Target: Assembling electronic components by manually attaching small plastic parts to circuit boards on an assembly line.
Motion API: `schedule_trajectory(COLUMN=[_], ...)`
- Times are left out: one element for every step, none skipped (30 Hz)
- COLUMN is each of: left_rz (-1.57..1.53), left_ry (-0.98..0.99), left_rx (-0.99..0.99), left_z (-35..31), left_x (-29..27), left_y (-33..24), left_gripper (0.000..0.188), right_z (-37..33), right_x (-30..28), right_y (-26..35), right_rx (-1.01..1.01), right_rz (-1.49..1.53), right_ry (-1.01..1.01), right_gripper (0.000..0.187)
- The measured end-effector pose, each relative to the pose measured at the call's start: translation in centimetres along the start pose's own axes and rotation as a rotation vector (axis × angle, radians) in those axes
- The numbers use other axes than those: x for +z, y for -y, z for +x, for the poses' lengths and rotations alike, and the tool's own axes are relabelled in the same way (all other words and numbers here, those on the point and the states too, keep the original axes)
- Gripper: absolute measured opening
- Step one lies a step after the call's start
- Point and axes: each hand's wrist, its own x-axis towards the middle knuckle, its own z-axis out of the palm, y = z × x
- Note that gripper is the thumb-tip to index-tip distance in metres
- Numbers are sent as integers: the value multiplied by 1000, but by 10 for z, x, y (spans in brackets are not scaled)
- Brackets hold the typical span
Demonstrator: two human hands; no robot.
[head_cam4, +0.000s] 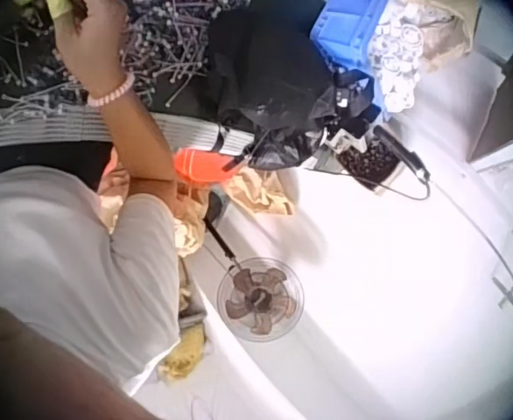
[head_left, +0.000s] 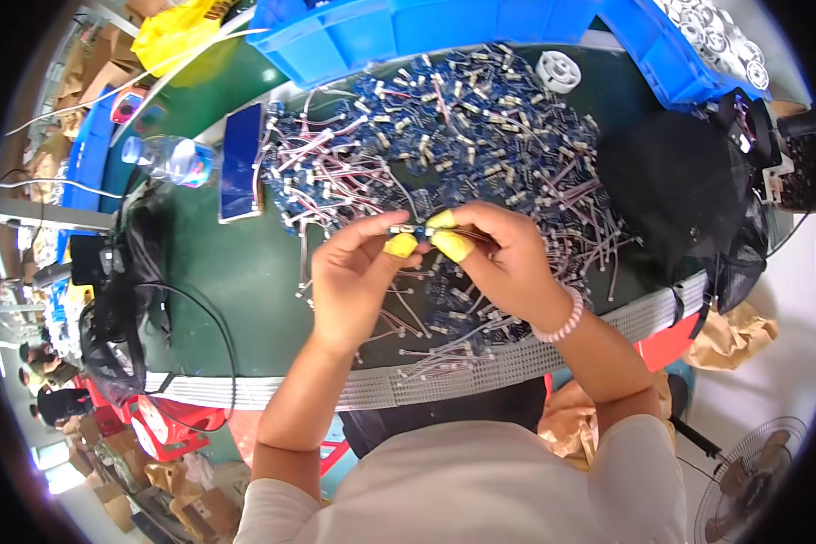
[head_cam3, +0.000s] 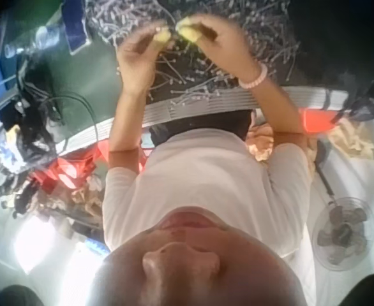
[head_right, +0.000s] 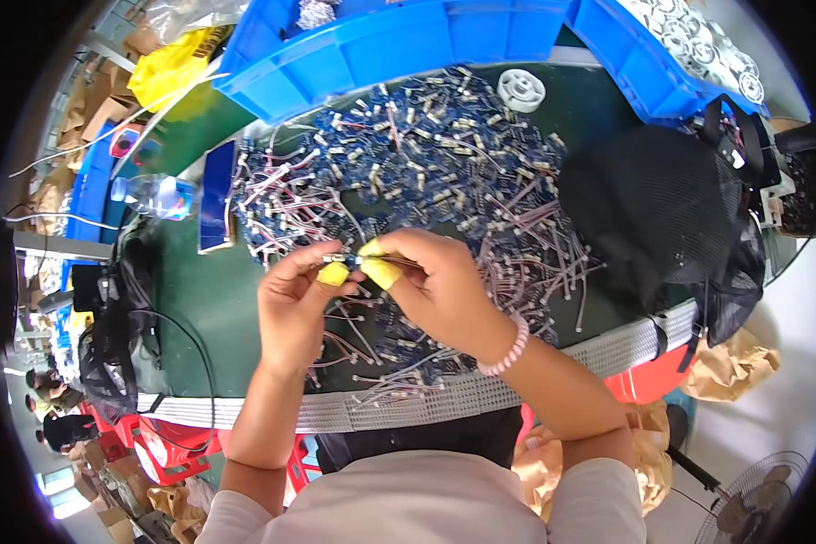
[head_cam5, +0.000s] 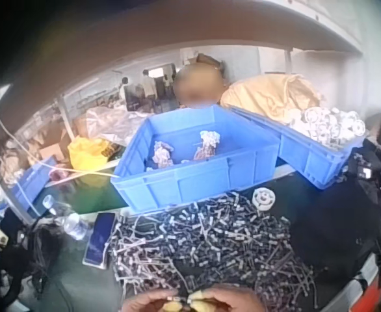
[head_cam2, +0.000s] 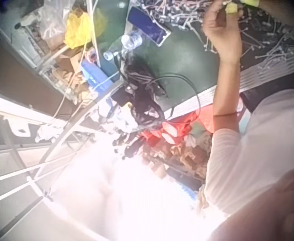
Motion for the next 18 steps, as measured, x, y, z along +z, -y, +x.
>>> schedule_trajectory(left_rz=[3, 7, 19, 29, 23, 58, 93, 89, 125, 160, 129, 71, 12, -3, -4, 59, 122, 203], left_ry=[10, 17, 22, 49, 52, 75, 98, 100, 124, 148, 111, 67, 22, -8, -6, 33, 73, 50], left_rx=[-4, -5, -3, -27, -28, -3, 23, 20, 26, 33, 39, 7, -24, 24, 20, 53, 86, 127], left_z=[1, 3, 3, 2, 2, 0, -2, -3, -5, -6, -7, -9, -10, -12, -12, -13, -13, -12], left_x=[-1, -1, -3, -5, -4, -3, -2, -2, -2, -2, 2, 3, 4, 5, 4, 1, 0, 5], left_y=[2, 5, 7, 6, 5, 4, 3, 2, 2, 2, 2, 1, 1, 5, 6, 8, 9, 5], left_gripper=[27, 28, 30, 32, 32, 33, 34, 34, 35, 37, 36, 34, 32, 27, 27, 27, 26, 25], right_z=[1, 2, 1, 0, 0, -2, -3, -2, -3, -3, -4, -4, -3, -3, -3, -2, -2, -2], right_x=[-1, -4, -6, -7, -7, -7, -7, -6, -6, -5, -5, -5, -5, -6, -8, -9, -10, -11], right_y=[2, 3, 1, 0, 1, 0, 0, 1, 2, 2, 3, 3, 4, 6, 7, 8, 8, 9], right_rx=[-4, -11, -10, -4, -16, -24, -19, -97, -175, -170, -189, -209, -227, -223, -235, -247, -242, -253], right_rz=[-41, -81, -130, -136, -161, -182, -184, -239, -293, -296, -318, -338, -347, -346, -375, -404, -403, -462], right_ry=[12, 26, 41, 39, 33, 30, 29, 12, -2, -1, 6, 13, 23, 24, 57, 90, 89, 106], right_gripper=[17, 15, 16, 16, 16, 16, 16, 16, 15, 15, 14, 13, 12, 12, 13, 14, 14, 12])
